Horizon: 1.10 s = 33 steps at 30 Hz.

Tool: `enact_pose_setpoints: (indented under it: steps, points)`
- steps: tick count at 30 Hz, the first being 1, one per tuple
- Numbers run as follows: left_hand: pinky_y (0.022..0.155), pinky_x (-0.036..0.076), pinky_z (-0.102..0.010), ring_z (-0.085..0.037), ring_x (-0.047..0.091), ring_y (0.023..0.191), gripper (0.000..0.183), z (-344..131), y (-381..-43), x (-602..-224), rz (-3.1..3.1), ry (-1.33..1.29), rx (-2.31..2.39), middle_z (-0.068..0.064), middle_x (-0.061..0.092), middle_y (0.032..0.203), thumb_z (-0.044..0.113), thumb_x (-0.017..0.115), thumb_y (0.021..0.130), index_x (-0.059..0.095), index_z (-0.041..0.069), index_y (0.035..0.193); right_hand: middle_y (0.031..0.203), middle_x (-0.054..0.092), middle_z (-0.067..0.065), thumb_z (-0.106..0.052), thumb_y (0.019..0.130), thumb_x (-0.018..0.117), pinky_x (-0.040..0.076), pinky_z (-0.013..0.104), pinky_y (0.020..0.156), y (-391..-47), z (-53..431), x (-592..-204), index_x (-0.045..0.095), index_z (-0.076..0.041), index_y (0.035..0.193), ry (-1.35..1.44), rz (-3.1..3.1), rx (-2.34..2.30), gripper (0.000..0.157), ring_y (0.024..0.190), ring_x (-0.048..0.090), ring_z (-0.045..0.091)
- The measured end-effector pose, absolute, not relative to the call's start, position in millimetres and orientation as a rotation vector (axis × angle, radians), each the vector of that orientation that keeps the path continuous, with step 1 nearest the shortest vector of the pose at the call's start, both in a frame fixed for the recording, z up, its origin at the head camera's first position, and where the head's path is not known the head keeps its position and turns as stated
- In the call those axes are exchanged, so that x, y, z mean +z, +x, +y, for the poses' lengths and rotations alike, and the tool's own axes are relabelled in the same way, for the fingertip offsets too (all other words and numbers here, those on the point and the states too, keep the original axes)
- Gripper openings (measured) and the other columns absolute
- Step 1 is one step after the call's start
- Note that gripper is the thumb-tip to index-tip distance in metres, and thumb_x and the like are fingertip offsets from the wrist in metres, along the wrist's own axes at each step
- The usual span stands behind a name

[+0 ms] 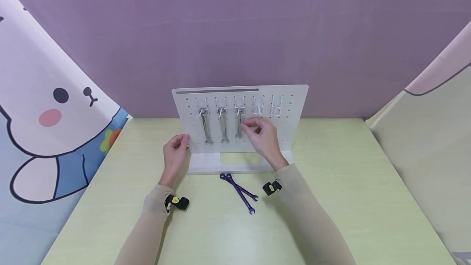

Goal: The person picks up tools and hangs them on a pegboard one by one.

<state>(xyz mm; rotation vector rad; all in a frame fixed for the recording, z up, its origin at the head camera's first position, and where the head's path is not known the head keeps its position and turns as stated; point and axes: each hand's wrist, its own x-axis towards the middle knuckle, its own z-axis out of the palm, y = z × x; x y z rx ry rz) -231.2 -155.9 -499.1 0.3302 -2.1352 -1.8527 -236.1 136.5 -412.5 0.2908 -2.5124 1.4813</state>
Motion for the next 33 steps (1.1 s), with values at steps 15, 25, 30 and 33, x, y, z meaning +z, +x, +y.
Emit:
enact_pose_setpoints:
  steps: [15, 25, 30, 33]
  points:
    - [0.076, 0.05, -0.023, -0.018, 0.061, 0.091, 0.029, -156, -233, -501, -2.129, 0.322, -1.839, -0.01, 0.072, 0.103, 0.034, 0.068, 0.106, 0.077, 0.008, 0.114, 0.109, 0.077, 0.008, -0.031, 0.103, 0.072, 0.054, 0.028, 0.066, -213, 137, -432, 0.078, -0.01, 0.116, 0.313, -2.647, 1.5, 0.026, 0.082, 0.065, 0.02]
    - [0.077, 0.05, -0.022, -0.017, 0.062, 0.091, 0.03, -156, -233, -500, -2.138, 0.323, -1.83, -0.01, 0.073, 0.105, 0.034, 0.068, 0.106, 0.077, 0.007, 0.116, 0.105, 0.079, 0.007, -0.024, 0.101, 0.073, 0.053, 0.025, 0.07, -196, 135, -448, 0.08, -0.009, 0.111, 0.405, -2.734, 1.489, 0.019, 0.082, 0.065, 0.016]
    - [0.077, 0.051, -0.022, -0.017, 0.062, 0.091, 0.03, -157, -232, -500, -2.13, 0.32, -1.85, -0.009, 0.073, 0.105, 0.035, 0.068, 0.106, 0.077, 0.008, 0.117, 0.102, 0.08, 0.007, -0.024, 0.101, 0.074, 0.05, 0.025, 0.062, -187, 134, -454, 0.08, -0.009, 0.112, 0.442, -2.8, 1.54, 0.02, 0.076, 0.064, 0.015]
    - [0.076, 0.051, -0.022, -0.017, 0.062, 0.09, 0.03, -157, -232, -500, -2.131, 0.315, -1.844, -0.01, 0.073, 0.104, 0.034, 0.068, 0.106, 0.077, 0.008, 0.116, 0.106, 0.08, 0.006, -0.025, 0.1, 0.075, 0.049, 0.024, 0.062, -182, 134, -459, 0.08, -0.01, 0.113, 0.433, -2.859, 1.541, 0.021, 0.075, 0.063, 0.014]
